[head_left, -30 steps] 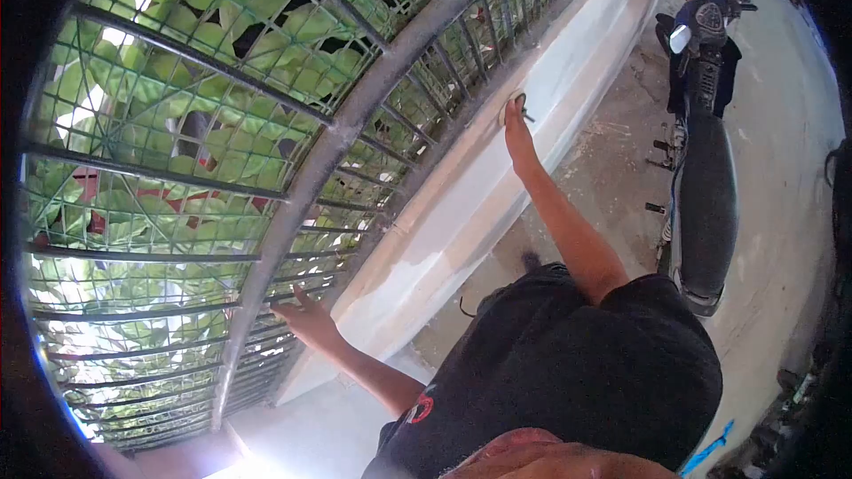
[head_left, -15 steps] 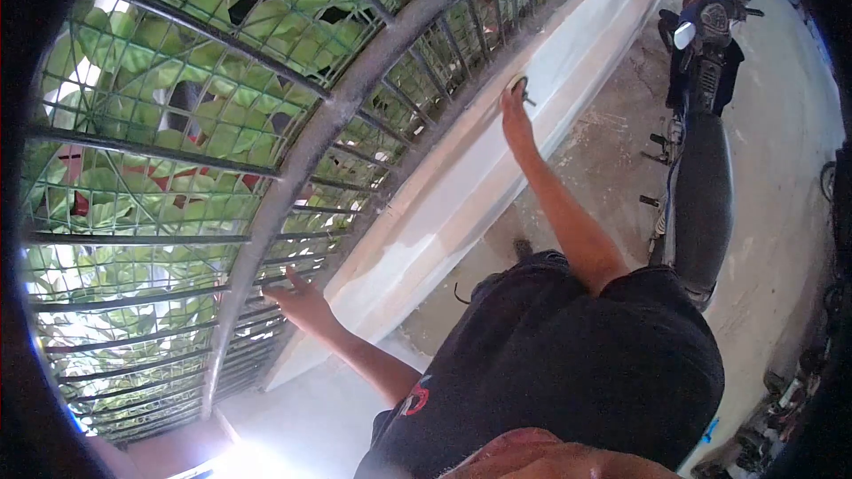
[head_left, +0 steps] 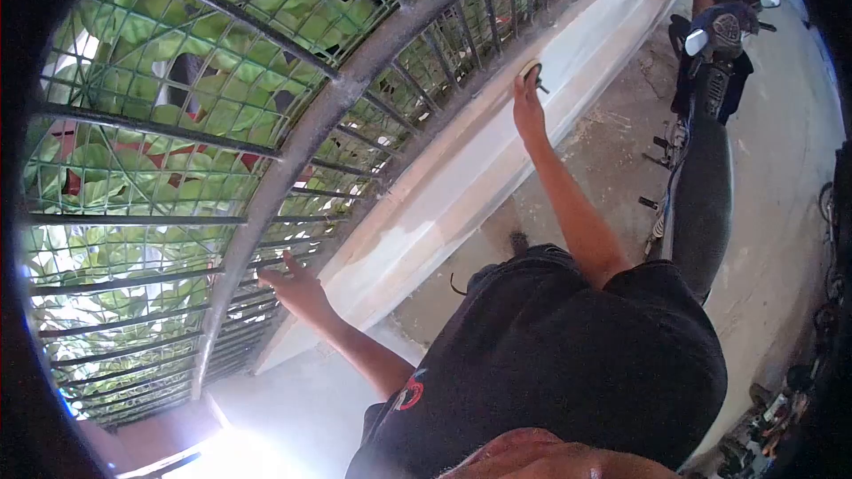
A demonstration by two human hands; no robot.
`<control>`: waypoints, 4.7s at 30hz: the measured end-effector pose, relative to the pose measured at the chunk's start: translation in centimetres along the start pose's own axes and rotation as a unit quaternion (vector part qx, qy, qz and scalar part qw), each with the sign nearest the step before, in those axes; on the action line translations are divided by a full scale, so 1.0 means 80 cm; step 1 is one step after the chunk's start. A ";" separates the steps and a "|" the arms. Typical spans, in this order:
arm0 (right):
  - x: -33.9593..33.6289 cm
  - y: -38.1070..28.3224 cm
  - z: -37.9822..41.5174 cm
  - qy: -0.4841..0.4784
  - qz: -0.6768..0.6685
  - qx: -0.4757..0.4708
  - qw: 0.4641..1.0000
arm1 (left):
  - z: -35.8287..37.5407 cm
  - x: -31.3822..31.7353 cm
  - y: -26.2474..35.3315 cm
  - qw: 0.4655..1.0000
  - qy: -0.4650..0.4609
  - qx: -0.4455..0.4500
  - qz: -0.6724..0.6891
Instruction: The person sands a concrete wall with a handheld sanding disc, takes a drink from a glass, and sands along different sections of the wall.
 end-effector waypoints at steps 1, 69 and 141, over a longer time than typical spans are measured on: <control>-0.002 -0.007 -0.002 -0.001 -0.016 0.017 1.000 | 0.001 0.000 -0.001 1.000 0.000 -0.003 -0.002; 0.023 0.054 0.029 -0.121 -0.209 0.035 0.970 | -0.013 0.012 -0.016 0.998 -0.029 -0.064 0.005; -0.013 0.099 -0.007 0.024 -0.236 0.206 0.949 | 0.026 -0.017 0.045 0.996 -0.016 0.077 0.035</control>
Point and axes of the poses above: each hand's wrist, its own z-axis away from the middle knuckle, its own x-axis out of the palm, y = z × x, the point moved 9 cm from there along -z, towards the middle knuckle, and after that the axes turned 10 degrees about -z, right-handed, at the moved point
